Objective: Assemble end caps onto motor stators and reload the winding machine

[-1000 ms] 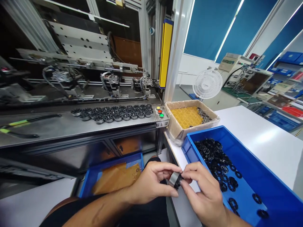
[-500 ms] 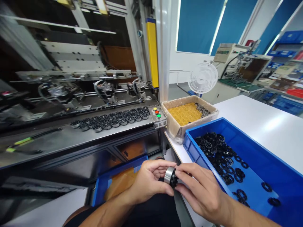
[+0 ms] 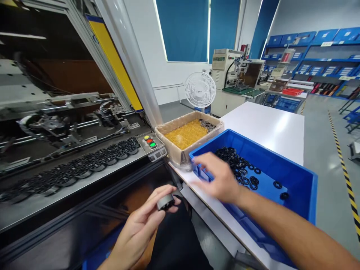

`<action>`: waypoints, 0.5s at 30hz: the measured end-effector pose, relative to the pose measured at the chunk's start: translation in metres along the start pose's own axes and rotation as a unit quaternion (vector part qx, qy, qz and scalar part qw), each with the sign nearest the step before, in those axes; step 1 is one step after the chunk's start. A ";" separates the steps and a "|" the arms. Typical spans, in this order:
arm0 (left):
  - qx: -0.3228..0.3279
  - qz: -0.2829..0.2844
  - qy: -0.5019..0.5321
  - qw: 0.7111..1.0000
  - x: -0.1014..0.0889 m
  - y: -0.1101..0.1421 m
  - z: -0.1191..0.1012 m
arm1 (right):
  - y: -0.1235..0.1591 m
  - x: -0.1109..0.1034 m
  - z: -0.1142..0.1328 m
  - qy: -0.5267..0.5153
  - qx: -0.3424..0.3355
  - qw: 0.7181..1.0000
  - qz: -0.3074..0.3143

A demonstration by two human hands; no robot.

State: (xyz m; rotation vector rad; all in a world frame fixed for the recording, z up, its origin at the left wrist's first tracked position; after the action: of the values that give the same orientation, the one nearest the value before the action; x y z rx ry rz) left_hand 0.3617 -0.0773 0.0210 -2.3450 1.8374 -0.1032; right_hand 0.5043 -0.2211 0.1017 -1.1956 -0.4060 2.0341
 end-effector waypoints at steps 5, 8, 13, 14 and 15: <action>-0.065 -0.040 -0.017 0.997 -0.020 -0.021 0.023 | 0.006 -0.026 -0.155 0.122 0.200 0.972 -0.024; -0.064 -0.035 -0.032 0.997 -0.019 -0.026 0.026 | 0.027 -0.001 -0.196 0.142 0.218 0.965 0.022; 0.025 0.048 -0.251 0.966 0.001 -0.012 0.003 | 0.044 0.021 -0.194 0.123 0.149 0.980 0.050; 0.037 0.058 -0.268 0.961 0.002 -0.010 -0.001 | 0.039 0.019 -0.192 0.106 0.125 0.985 0.054; 0.046 0.054 -0.270 0.960 -0.001 -0.009 -0.004 | 0.032 0.014 -0.192 0.093 0.104 0.989 0.044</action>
State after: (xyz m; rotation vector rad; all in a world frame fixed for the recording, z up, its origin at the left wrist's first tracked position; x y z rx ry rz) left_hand 0.3696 -0.0746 0.0265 -1.9433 1.6324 0.4156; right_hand 0.6499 -0.2502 -0.0252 -1.2782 -0.0496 1.9627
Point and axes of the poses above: each hand's wrist, its own y-axis away from the middle knuckle, its own x-axis out of the palm, z = x × y, the point moved 8 cm from there along -y, towards the middle knuckle, and after that the axes turned 10 degrees about -y, right-handed, at the moved point
